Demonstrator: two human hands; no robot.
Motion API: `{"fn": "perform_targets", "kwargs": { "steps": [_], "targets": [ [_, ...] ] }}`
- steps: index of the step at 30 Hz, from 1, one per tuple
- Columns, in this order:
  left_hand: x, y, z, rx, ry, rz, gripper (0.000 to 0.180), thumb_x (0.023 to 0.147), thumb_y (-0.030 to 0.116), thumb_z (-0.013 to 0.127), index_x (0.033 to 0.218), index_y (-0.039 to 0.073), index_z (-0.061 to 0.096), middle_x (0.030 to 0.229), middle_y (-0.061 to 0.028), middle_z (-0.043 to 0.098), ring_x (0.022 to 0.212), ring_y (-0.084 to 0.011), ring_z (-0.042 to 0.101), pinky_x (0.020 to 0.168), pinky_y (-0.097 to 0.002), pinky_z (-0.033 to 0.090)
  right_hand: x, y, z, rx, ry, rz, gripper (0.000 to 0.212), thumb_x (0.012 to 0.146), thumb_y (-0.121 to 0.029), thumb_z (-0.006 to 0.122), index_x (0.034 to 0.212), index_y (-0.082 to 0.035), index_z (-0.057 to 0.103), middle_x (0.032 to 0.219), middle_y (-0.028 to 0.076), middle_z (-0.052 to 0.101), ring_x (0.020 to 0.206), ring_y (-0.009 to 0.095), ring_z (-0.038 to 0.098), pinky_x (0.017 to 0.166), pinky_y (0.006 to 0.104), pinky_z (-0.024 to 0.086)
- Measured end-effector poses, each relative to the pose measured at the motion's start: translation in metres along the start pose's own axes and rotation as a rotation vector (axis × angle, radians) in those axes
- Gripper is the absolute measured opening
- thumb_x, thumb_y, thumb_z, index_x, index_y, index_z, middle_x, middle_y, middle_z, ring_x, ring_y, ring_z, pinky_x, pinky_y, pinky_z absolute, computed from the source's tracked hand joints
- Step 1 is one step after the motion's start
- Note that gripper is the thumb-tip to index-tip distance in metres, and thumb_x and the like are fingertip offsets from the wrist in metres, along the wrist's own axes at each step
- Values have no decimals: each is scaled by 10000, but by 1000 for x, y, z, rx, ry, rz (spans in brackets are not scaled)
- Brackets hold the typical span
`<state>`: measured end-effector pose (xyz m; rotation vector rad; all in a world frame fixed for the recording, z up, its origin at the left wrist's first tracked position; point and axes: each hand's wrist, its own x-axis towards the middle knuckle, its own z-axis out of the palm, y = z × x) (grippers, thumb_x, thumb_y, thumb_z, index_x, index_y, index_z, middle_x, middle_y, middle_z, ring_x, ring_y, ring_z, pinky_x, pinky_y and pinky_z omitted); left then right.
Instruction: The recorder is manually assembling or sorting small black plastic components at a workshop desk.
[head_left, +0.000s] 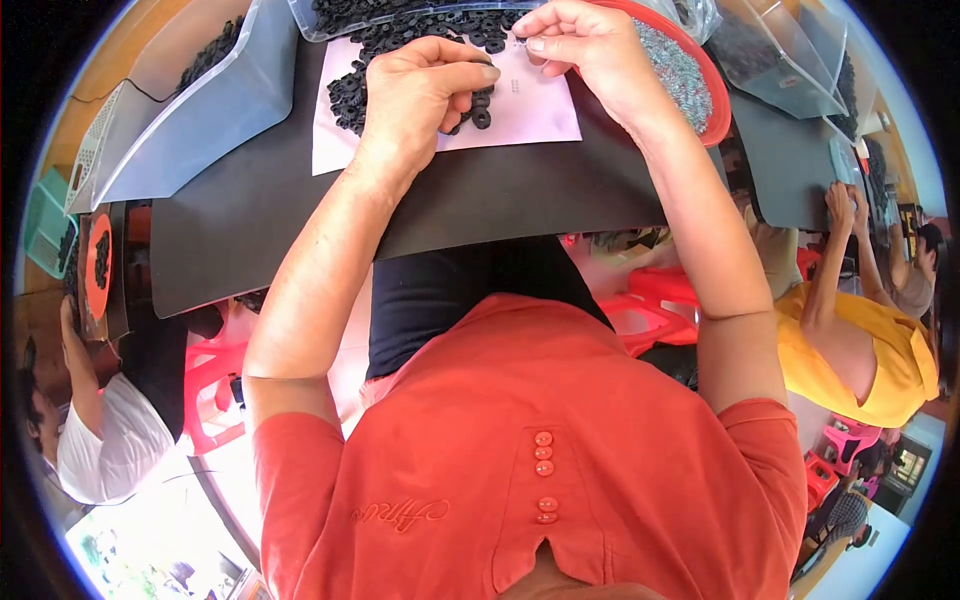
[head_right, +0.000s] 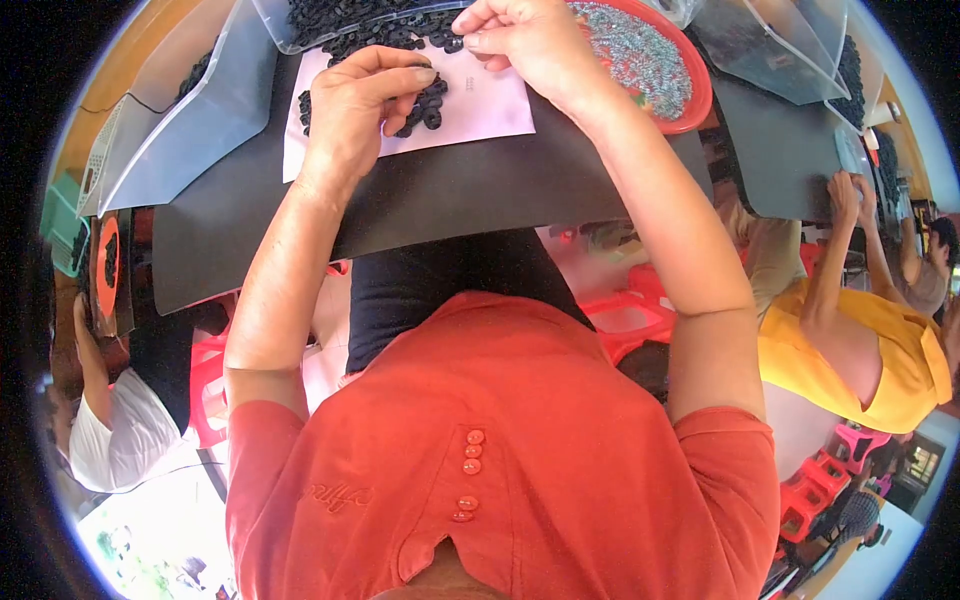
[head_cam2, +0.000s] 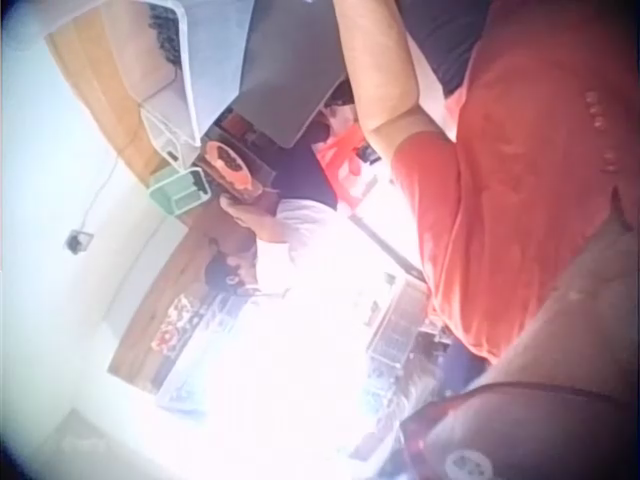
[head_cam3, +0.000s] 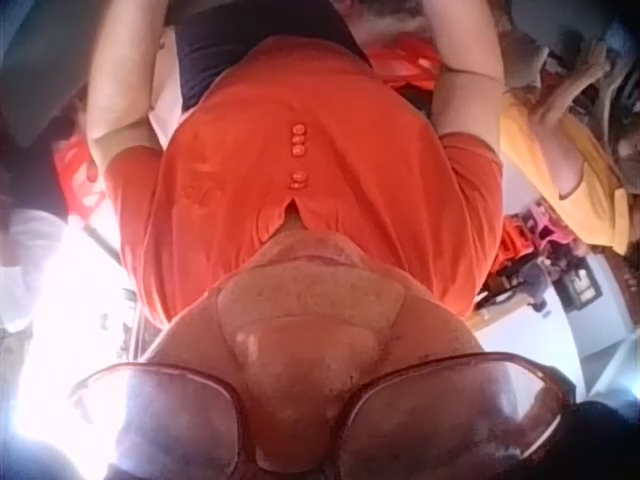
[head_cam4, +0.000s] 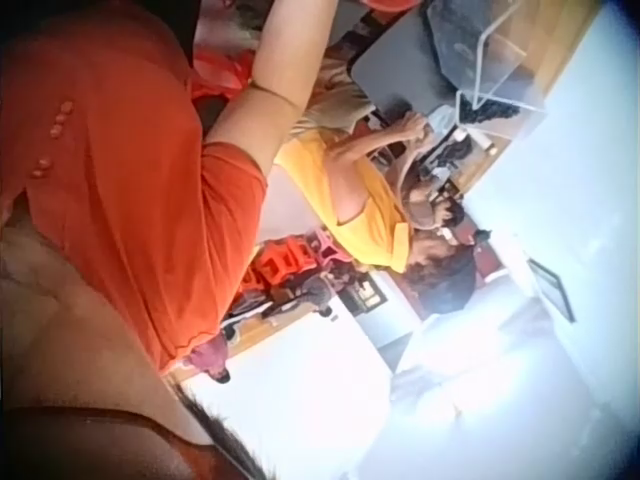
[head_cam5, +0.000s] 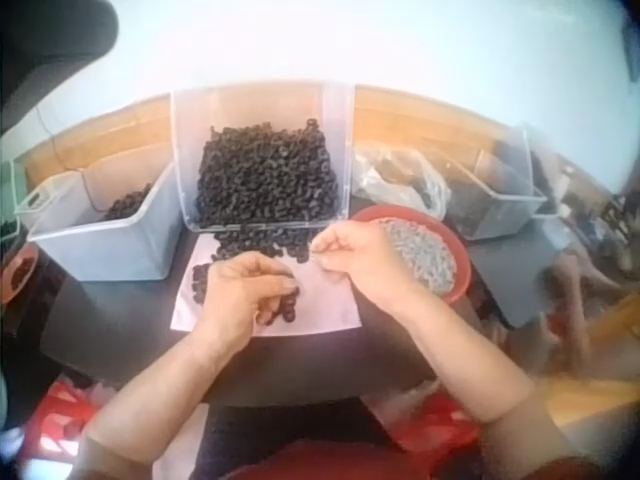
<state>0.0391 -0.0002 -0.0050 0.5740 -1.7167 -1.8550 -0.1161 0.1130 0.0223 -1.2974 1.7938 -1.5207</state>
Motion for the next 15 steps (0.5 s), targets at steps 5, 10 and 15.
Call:
{"fn": "perform_targets", "kwargs": {
  "steps": [5, 10, 15],
  "targets": [
    [-2, 1, 2, 84, 22, -5, 185, 686, 61, 766, 844, 2, 690, 659, 0, 612, 532, -43, 497, 447, -198, 373, -9, -18, 22, 160, -60, 26, 92, 846, -19, 613, 929, 1, 647, 798, 40, 643, 688, 100, 602, 622, 224, 484],
    [-1, -1, 2, 164, 30, 97, 184, 682, 67, 776, 822, -10, 684, 656, -2, 606, 552, -54, 512, 475, -211, 397, -7, -13, 26, 198, -95, 14, 89, 846, -26, 617, 928, 1, 640, 787, 45, 638, 683, 102, 601, 617, 224, 483],
    [-6, 1, 6, 187, 29, 116, 147, 741, 60, 747, 864, 13, 681, 652, 4, 597, 514, -37, 485, 438, -186, 333, -6, -10, 24, 170, -71, 26, 105, 823, -24, 626, 924, 1, 638, 769, 45, 635, 659, 101, 594, 598, 226, 480]
  ]
}}
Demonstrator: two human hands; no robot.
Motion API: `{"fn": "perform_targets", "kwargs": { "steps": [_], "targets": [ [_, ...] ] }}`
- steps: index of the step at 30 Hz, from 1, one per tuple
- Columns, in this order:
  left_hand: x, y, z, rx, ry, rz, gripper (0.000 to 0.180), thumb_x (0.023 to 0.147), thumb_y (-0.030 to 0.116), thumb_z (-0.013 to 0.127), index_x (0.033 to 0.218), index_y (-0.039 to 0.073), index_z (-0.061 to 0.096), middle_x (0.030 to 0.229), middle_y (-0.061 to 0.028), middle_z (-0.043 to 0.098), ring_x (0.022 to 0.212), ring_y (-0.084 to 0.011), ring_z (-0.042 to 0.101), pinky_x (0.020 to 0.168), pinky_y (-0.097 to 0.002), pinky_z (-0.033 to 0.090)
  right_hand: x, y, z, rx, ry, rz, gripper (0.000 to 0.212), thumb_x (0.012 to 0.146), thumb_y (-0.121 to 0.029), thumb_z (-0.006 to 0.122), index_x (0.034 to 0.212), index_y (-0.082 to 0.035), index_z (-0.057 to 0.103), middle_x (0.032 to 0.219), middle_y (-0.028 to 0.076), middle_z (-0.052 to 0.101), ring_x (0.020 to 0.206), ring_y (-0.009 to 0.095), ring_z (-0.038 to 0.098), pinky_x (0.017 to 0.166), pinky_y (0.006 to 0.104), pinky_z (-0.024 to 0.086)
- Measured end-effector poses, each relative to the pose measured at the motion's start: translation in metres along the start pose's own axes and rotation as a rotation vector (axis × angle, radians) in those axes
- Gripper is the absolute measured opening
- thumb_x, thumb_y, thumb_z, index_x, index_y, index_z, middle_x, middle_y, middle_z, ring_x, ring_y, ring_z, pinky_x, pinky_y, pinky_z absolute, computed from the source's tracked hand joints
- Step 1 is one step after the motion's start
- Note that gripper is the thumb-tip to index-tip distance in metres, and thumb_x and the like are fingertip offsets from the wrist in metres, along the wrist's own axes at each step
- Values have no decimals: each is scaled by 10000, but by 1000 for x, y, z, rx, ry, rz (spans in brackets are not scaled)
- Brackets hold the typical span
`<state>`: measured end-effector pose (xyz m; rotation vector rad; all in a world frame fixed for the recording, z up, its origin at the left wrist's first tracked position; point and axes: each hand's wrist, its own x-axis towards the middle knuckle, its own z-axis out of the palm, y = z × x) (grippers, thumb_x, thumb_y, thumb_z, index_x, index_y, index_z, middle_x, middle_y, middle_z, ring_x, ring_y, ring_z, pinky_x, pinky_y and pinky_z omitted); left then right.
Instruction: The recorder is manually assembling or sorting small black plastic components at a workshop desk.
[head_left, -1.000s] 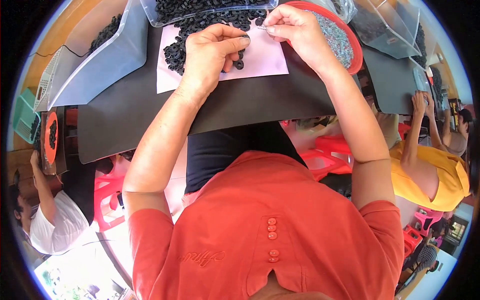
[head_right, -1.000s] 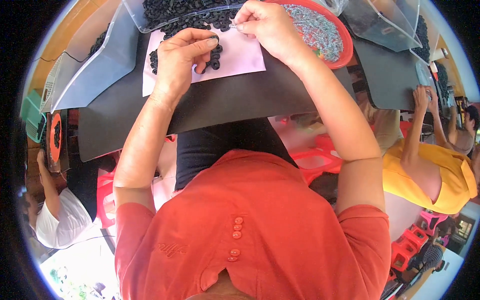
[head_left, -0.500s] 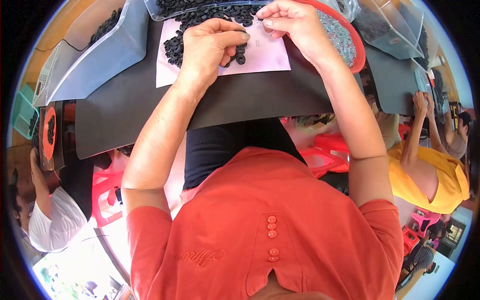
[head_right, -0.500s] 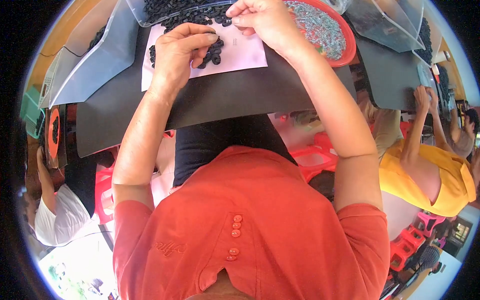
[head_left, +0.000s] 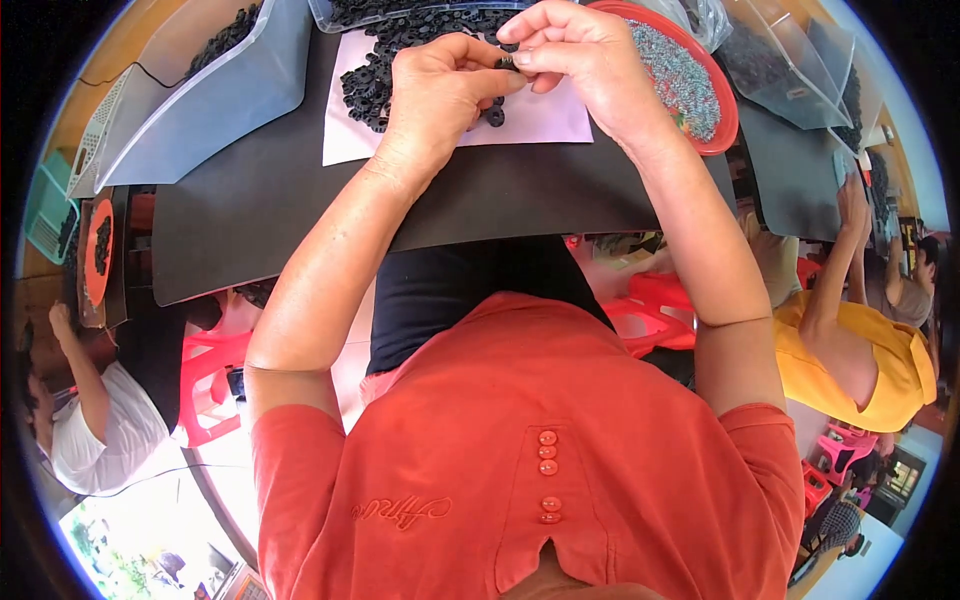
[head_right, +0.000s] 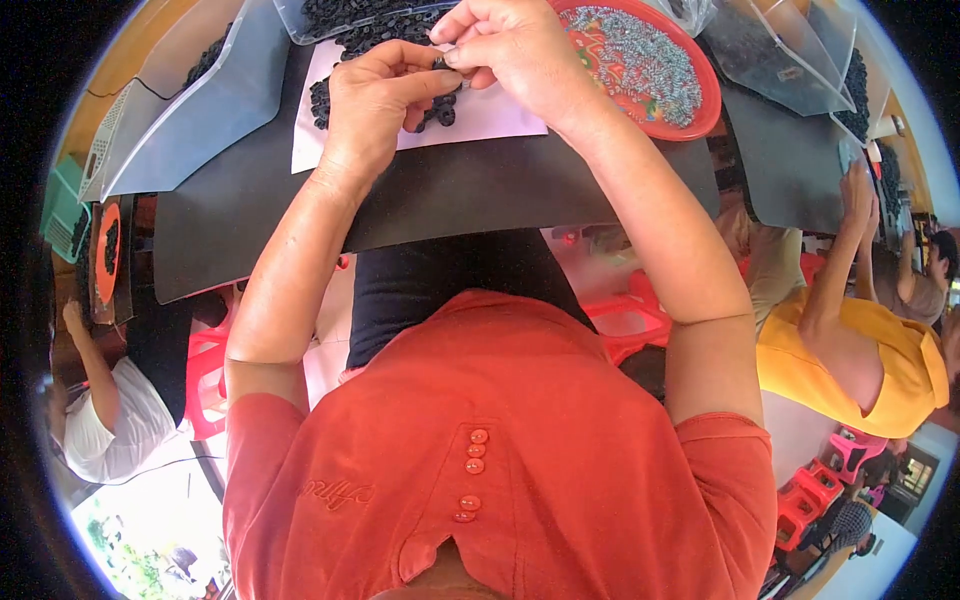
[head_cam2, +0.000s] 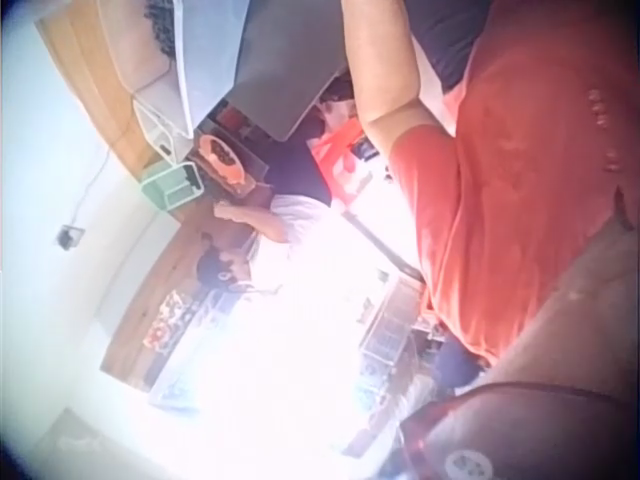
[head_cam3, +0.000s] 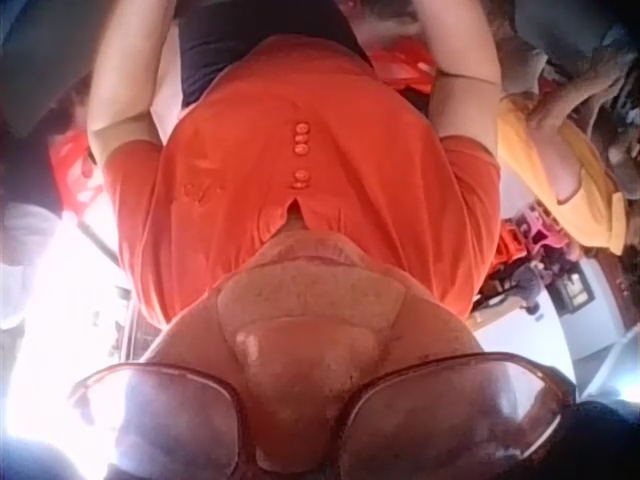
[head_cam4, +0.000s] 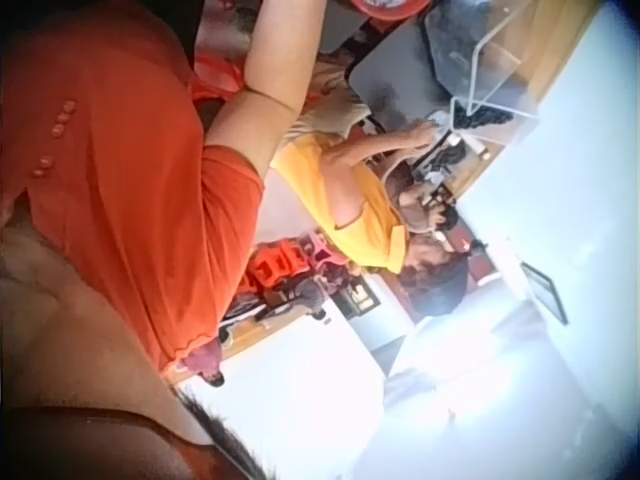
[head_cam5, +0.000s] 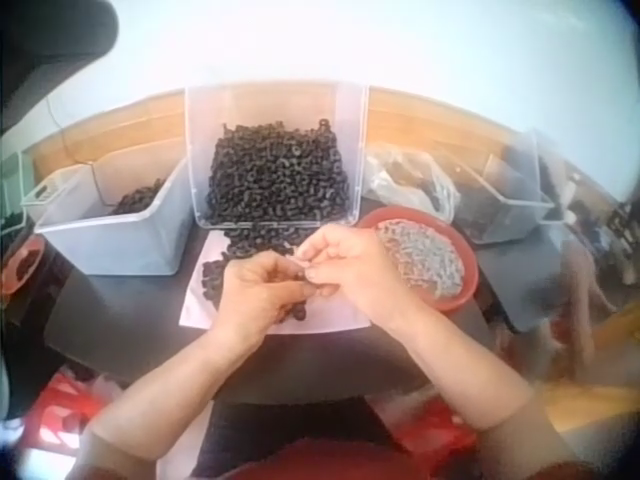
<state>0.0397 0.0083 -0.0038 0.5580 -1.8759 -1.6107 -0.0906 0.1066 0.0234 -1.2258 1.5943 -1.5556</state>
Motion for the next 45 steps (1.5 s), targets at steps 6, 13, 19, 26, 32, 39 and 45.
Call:
{"fn": "perform_targets", "kwargs": {
  "steps": [6, 13, 19, 26, 32, 39, 45],
  "targets": [
    [-1, 3, -1, -112, -55, -47, 157, 742, 48, 750, 861, -18, 672, 680, -45, 638, 586, -71, 587, 424, -203, 430, -3, -3, -2, -2, 14, 6, 135, 786, -8, 625, 920, 2, 638, 745, 47, 632, 622, 101, 581, 577, 220, 470],
    [-2, 0, 1, 109, -26, 57, 161, 733, 48, 758, 861, -9, 680, 675, -23, 634, 576, -59, 569, 473, -209, 447, -6, -15, -3, -17, 13, 42, 150, 768, -14, 612, 915, 4, 627, 721, 44, 619, 608, 99, 574, 563, 220, 461],
    [-1, -4, -2, 157, -32, 196, 181, 722, 77, 781, 847, -8, 680, 668, -15, 630, 583, -52, 549, 527, -206, 454, -2, -20, -3, -22, -49, 90, 141, 785, -48, 653, 914, -4, 618, 695, 32, 604, 588, 97, 567, 536, 218, 441],
    [13, 18, -24, -138, 83, -78, 73, 820, 18, 665, 885, -11, 646, 660, -73, 611, 444, -118, 510, 396, -212, 384, 9, -24, 1, 7, 124, 86, 99, 840, -106, 666, 837, -10, 643, 645, 43, 608, 522, 112, 560, 462, 229, 424],
    [24, 20, -40, -360, 300, -51, 99, 843, 25, 647, 915, -43, 648, 702, -68, 616, 509, -113, 535, 428, -210, 408, 32, -6, -38, -172, 115, -58, 49, 807, -25, 624, 761, -14, 639, 655, 73, 628, 574, 112, 543, 543, 257, 432],
    [24, 9, -41, -399, 274, -39, 129, 843, 29, 656, 938, -58, 652, 748, -91, 633, 565, -125, 555, 462, -220, 404, 32, 4, -24, -848, 33, -521, 145, 741, -126, 587, 801, -61, 702, 809, 173, 674, 801, 354, 650, 719, 434, 508],
    [32, -4, -56, -441, 258, -38, 198, 872, 50, 641, 996, -104, 623, 842, -143, 642, 654, -173, 582, 527, -249, 423, 53, 20, 2, -1200, -112, -353, 118, 753, -146, 591, 777, -91, 692, 777, 158, 667, 772, 339, 652, 680, 452, 506]
  ]
}}
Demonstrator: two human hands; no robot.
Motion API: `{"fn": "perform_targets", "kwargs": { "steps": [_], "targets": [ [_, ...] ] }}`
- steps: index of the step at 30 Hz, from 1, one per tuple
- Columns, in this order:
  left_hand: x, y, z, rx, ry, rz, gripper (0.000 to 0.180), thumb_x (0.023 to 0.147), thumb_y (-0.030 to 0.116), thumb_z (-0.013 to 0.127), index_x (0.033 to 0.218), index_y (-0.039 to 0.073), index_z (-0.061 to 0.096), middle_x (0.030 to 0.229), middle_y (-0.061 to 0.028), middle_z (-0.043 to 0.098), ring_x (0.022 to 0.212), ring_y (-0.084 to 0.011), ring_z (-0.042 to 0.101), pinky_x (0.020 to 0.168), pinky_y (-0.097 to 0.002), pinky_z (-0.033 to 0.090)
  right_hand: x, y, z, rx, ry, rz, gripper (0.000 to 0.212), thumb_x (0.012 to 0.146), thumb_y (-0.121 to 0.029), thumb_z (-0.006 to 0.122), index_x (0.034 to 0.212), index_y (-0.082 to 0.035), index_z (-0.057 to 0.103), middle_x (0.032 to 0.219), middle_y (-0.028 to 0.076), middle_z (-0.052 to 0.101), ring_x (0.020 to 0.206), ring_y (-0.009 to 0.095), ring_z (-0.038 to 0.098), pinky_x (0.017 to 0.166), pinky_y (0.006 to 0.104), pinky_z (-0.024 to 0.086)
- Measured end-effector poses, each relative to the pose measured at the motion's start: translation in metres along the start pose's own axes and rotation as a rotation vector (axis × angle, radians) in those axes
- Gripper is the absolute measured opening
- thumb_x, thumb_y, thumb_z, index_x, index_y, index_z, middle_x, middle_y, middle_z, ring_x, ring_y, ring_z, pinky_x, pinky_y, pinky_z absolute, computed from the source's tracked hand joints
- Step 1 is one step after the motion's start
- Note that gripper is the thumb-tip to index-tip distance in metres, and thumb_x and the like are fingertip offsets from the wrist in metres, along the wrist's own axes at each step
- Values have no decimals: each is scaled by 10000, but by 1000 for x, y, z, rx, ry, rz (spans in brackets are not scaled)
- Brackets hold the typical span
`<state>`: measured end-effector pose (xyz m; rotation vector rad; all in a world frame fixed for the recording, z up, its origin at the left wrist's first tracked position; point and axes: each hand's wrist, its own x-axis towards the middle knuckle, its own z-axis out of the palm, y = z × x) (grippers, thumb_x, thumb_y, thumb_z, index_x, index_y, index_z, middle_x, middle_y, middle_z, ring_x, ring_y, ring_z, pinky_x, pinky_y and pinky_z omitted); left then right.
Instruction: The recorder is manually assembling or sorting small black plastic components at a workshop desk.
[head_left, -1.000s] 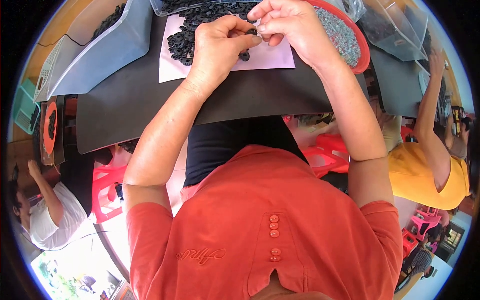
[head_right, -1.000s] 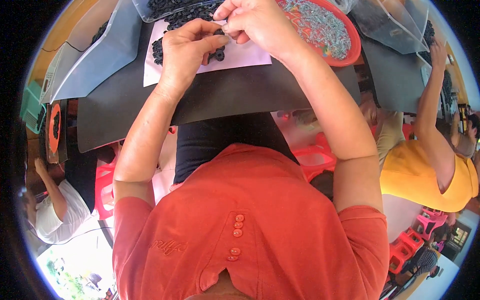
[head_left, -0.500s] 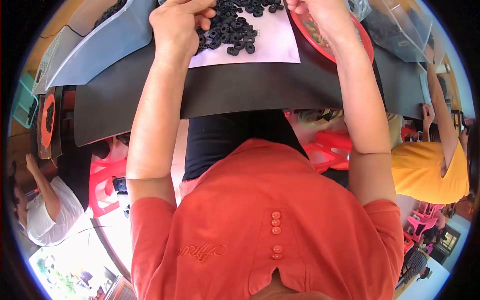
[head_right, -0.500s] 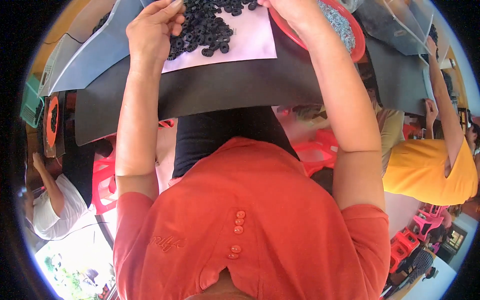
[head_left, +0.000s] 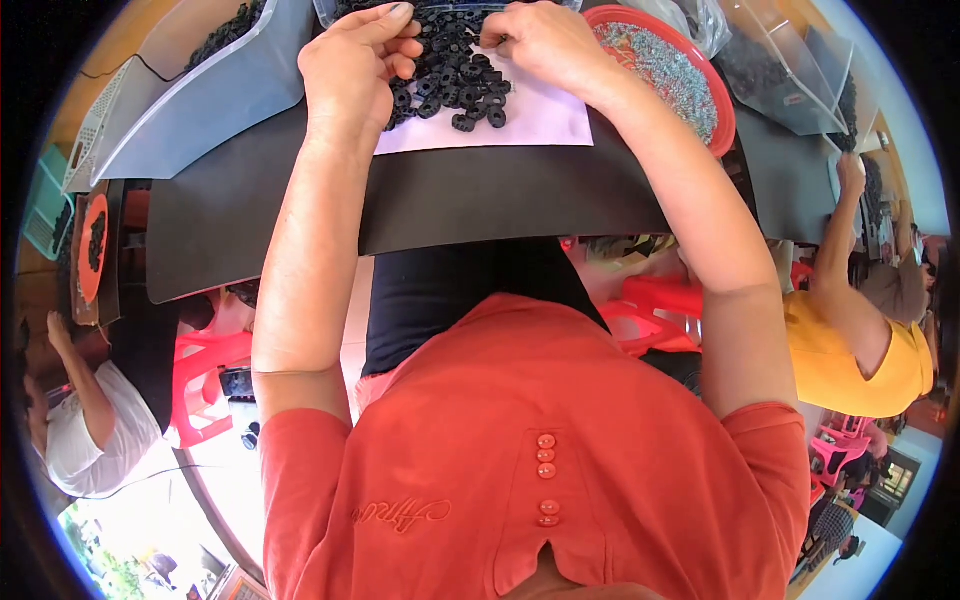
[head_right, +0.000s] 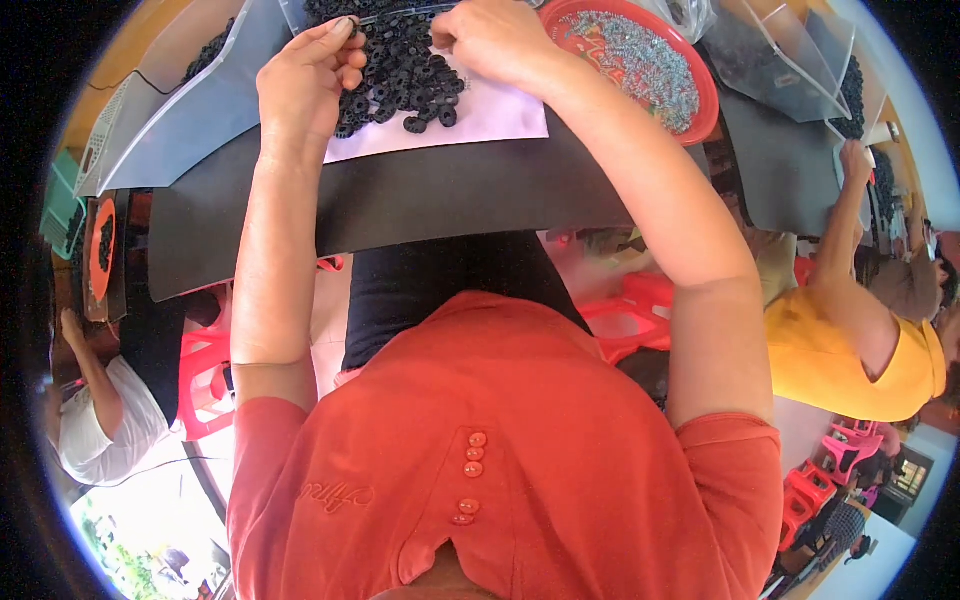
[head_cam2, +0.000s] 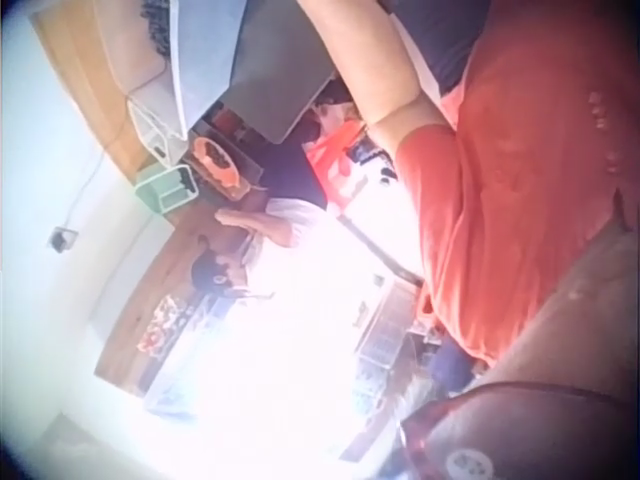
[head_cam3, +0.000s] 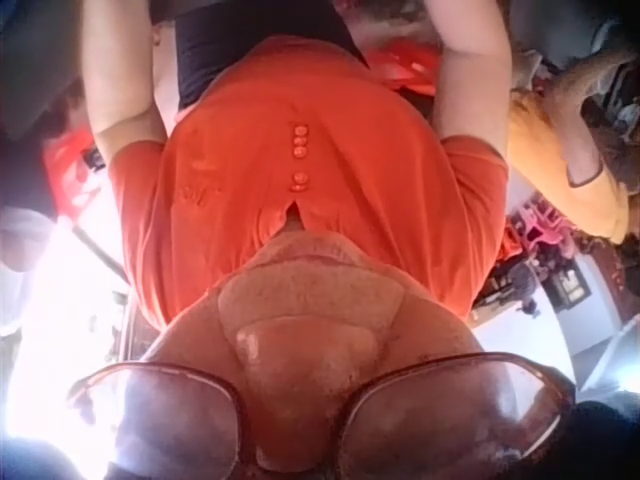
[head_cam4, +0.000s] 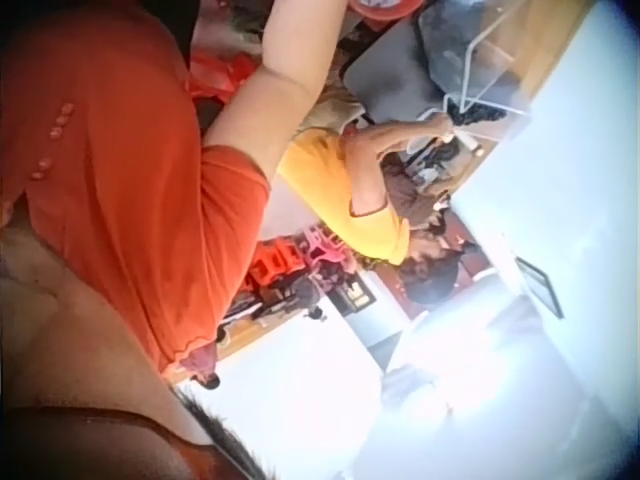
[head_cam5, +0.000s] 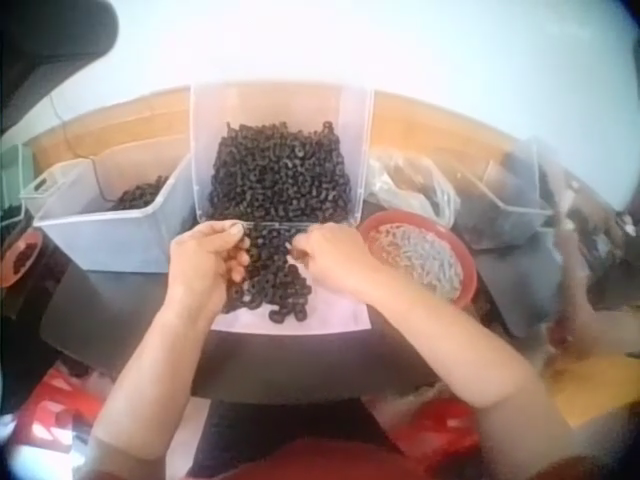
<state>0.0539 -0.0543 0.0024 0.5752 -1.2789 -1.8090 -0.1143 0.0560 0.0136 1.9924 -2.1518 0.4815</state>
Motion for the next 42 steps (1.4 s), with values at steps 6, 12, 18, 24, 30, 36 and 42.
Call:
{"fn": "perform_targets", "kwargs": {
  "steps": [6, 12, 18, 24, 30, 36, 42],
  "targets": [
    [0, 1, -3, -47, -24, 2, 194, 879, 61, 626, 987, -100, 618, 831, -141, 636, 663, -177, 581, 539, -254, 424, -6, 1, 12, -115, 248, -227, 113, 755, -154, 599, 794, -92, 685, 763, 139, 641, 780, 342, 637, 677, 459, 496],
    [1, 3, -6, -71, 7, -4, 188, 866, 54, 635, 979, -96, 620, 826, -148, 634, 654, -177, 577, 533, -256, 422, 11, 2, 0, -34, 69, -12, 134, 754, -152, 603, 814, -92, 707, 812, 163, 659, 813, 338, 647, 700, 452, 501],
    [-1, 2, -2, -69, 12, -26, 176, 856, 50, 644, 965, -88, 623, 821, -147, 635, 648, -174, 581, 523, -254, 421, 16, 1, 7, -46, 10, 10, 144, 756, -185, 624, 809, -77, 705, 788, 173, 665, 786, 345, 655, 678, 453, 504],
    [-6, 2, 3, -54, -8, -20, 170, 854, 52, 653, 957, -81, 627, 807, -141, 640, 632, -165, 584, 521, -249, 427, 17, -6, 7, -42, 58, 57, 168, 785, -206, 631, 809, -52, 693, 714, 177, 653, 720, 331, 659, 635, 447, 502],
    [-7, 0, 8, -67, -12, -32, 123, 819, 19, 691, 886, -73, 646, 736, -117, 640, 555, -146, 583, 446, -227, 426, 20, 5, 30, -189, 12, 165, 201, 839, -189, 576, 970, -154, 726, 873, 102, 698, 837, 274, 670, 709, 406, 518],
    [-10, 0, 11, 5, -33, -46, 183, 860, 43, 656, 982, -92, 635, 807, -134, 643, 628, -157, 583, 501, -242, 432, 22, 9, 34, -177, -17, 180, 220, 825, -189, 574, 980, -168, 729, 869, 115, 696, 832, 294, 669, 706, 434, 515],
    [-10, -2, 11, 42, -50, -54, 193, 857, 33, 657, 995, -101, 634, 810, -133, 646, 630, -151, 586, 493, -233, 444, 19, 10, 37, -156, 21, 158, 200, 800, -170, 570, 920, -154, 729, 887, 136, 686, 842, 321, 668, 696, 449, 514]
  ]
}}
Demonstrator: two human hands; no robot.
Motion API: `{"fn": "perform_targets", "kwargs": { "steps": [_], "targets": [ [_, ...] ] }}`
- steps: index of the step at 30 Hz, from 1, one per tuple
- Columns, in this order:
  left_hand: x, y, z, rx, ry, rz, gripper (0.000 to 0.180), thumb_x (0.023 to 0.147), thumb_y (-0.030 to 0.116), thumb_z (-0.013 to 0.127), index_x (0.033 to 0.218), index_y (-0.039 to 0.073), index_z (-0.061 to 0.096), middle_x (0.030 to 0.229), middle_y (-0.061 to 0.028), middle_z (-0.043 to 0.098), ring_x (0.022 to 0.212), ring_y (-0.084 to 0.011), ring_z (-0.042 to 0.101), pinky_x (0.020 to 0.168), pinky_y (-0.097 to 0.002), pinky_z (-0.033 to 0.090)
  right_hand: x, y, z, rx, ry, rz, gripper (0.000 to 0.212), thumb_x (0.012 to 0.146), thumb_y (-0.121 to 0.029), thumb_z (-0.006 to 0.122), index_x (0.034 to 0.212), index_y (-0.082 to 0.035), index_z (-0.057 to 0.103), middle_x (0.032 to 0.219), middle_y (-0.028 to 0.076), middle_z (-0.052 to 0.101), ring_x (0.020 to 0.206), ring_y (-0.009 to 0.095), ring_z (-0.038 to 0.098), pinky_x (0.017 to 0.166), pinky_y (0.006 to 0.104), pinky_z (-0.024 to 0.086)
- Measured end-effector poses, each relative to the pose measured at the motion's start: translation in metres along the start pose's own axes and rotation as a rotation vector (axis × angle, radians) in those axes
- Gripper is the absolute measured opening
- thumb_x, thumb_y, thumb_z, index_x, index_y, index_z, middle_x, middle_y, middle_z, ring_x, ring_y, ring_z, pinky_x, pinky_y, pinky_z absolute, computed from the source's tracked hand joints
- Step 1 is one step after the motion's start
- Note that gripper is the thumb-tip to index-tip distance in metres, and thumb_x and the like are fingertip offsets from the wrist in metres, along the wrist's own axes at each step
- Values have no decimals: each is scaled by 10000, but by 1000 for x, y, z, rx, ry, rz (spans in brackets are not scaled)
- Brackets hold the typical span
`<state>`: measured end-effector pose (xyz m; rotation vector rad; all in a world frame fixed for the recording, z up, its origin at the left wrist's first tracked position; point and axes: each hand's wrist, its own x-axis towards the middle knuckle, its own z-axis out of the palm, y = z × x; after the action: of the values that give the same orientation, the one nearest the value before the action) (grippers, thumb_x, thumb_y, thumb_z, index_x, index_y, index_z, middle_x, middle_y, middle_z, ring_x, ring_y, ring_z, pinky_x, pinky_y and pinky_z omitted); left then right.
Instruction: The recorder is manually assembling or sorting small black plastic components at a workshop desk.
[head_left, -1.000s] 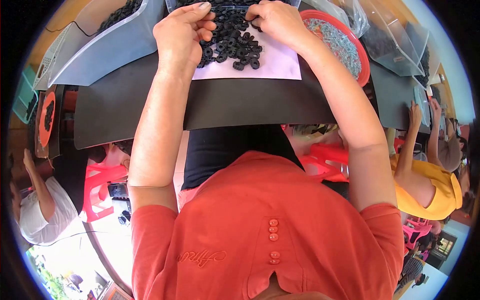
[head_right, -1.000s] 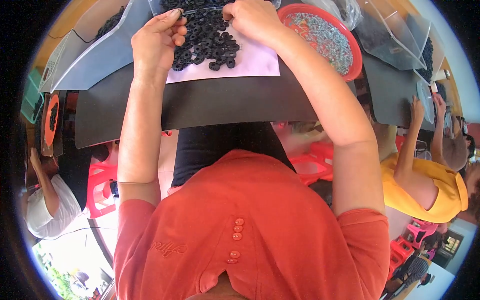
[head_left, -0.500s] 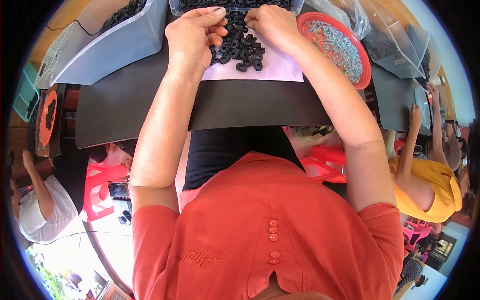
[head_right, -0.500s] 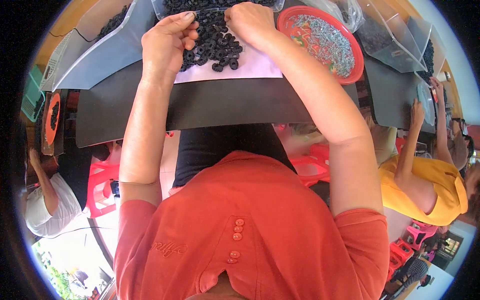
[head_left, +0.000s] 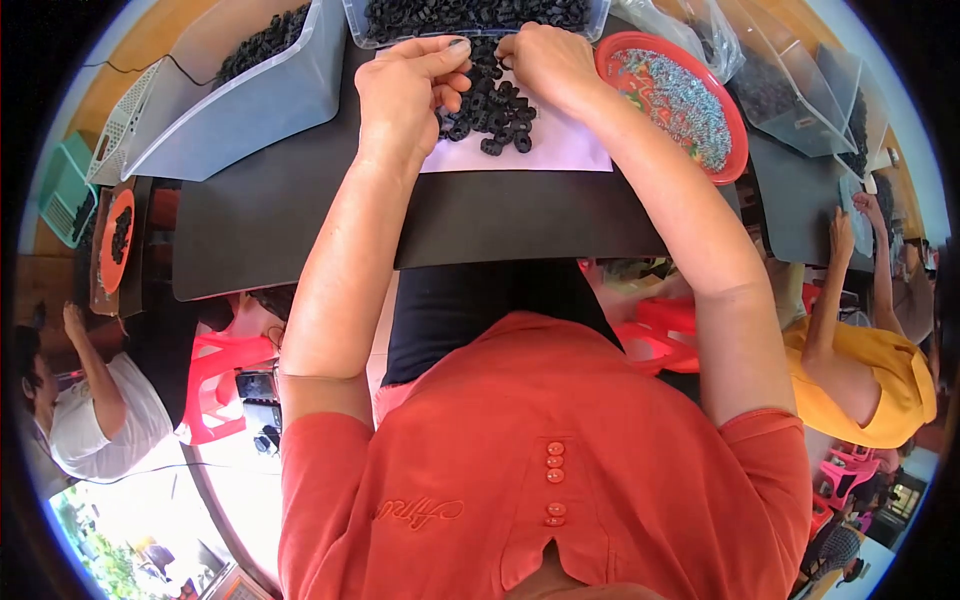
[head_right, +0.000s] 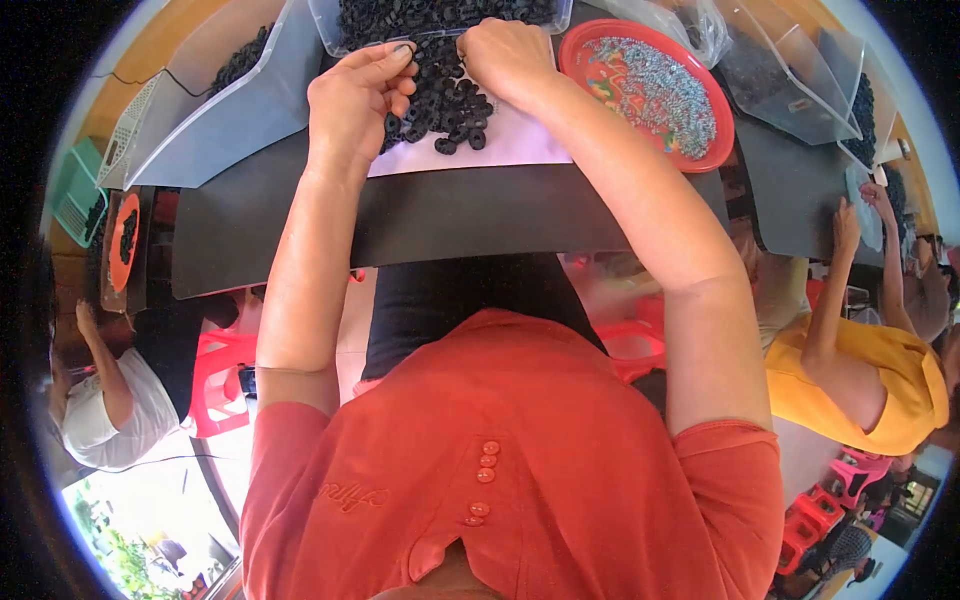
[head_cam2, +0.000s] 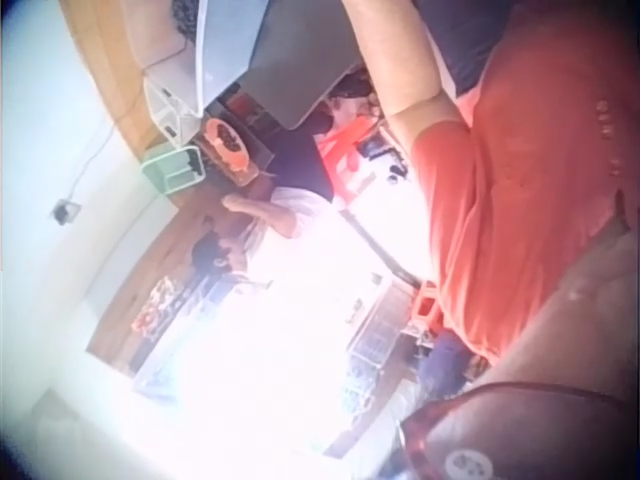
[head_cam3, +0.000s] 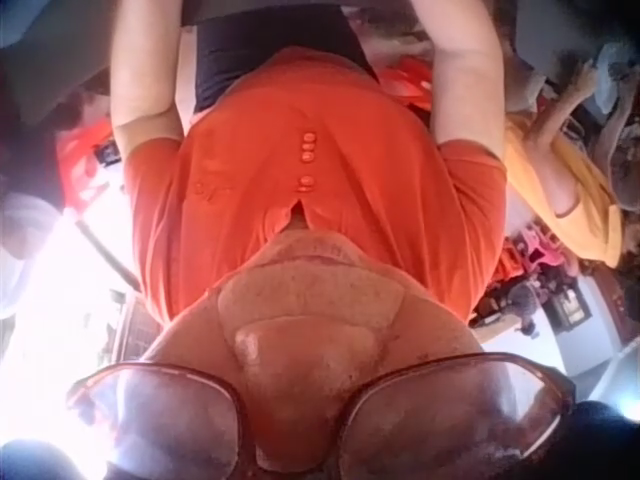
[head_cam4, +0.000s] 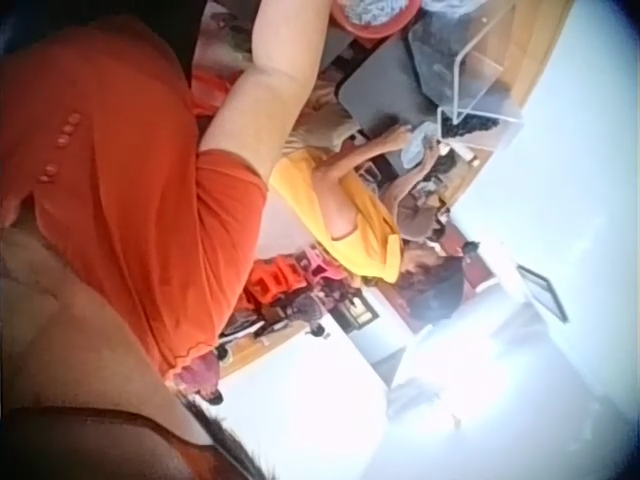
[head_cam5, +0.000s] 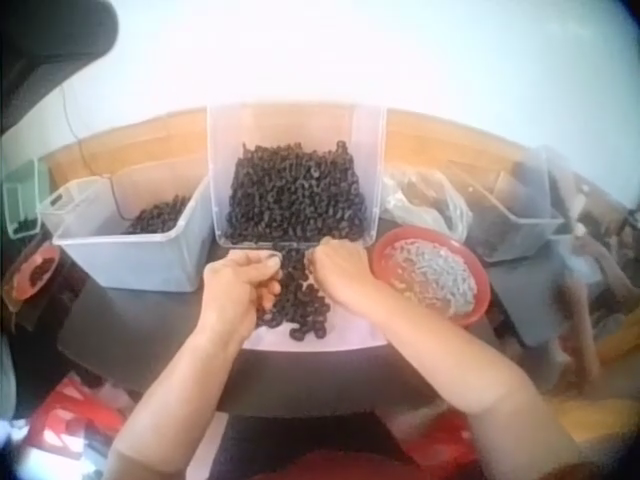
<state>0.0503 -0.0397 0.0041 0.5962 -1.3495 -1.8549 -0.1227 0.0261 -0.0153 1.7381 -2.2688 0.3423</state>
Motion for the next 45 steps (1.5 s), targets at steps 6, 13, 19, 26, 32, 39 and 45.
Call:
{"fn": "perform_targets", "kwargs": {
  "steps": [6, 13, 19, 26, 32, 39, 45],
  "targets": [
    [2, -3, 3, 2, -11, 43, 144, 801, 6, 700, 907, -83, 660, 719, -99, 638, 526, -122, 557, 447, -220, 426, -7, -2, 1, -163, 140, -168, 184, 775, -157, 585, 894, -164, 725, 890, 104, 660, 905, 304, 634, 748, 434, 467],
    [-4, -4, 7, 199, -18, 56, 178, 832, 16, 670, 964, -100, 643, 784, -109, 649, 606, -130, 583, 489, -229, 454, -15, -10, -6, -321, 151, -266, 163, 796, -165, 568, 856, -118, 712, 875, 79, 652, 901, 254, 602, 744, 397, 402],
    [-4, -7, 8, 190, -25, 66, 167, 829, 18, 673, 950, -93, 648, 788, -107, 650, 605, -128, 581, 490, -228, 452, -15, -5, 1, -268, 221, -267, 149, 788, -157, 580, 860, -107, 699, 848, 75, 656, 874, 259, 621, 717, 410, 425],
    [-6, -5, 8, 249, -18, 75, 166, 828, 18, 672, 953, -89, 653, 775, -102, 651, 603, -123, 579, 486, -226, 445, -16, -6, -50, 830, 106, 99, 154, 826, -151, 614, 792, -7, 656, 641, 122, 635, 604, 220, 637, 554, 348, 478],
    [-12, -3, 16, 295, -61, 91, 160, 829, 26, 674, 953, -74, 661, 775, -90, 651, 596, -113, 573, 490, -223, 440, -28, -11, -59, 1064, 78, 69, 162, 860, -115, 599, 774, 21, 618, 627, 57, 599, 587, 117, 564, 543, 277, 443],
    [-16, -4, 20, 292, -98, 85, 148, 839, 36, 667, 943, -68, 659, 751, -64, 632, 597, -101, 550, 500, -223, 432, -34, -13, -46, 1045, 127, 68, 171, 860, -126, 604, 777, 23, 612, 636, 66, 603, 603, 120, 571, 558, 282, 455],
    [-19, -4, 22, 299, -92, 79, 128, 840, 29, 662, 929, -63, 662, 746, -59, 632, 594, -96, 547, 495, -220, 430, -36, -13, -42, 1099, 116, 99, 158, 849, -125, 615, 780, 16, 616, 644, 73, 602, 604, 119, 570, 557, 284, 457]
  ]
}}
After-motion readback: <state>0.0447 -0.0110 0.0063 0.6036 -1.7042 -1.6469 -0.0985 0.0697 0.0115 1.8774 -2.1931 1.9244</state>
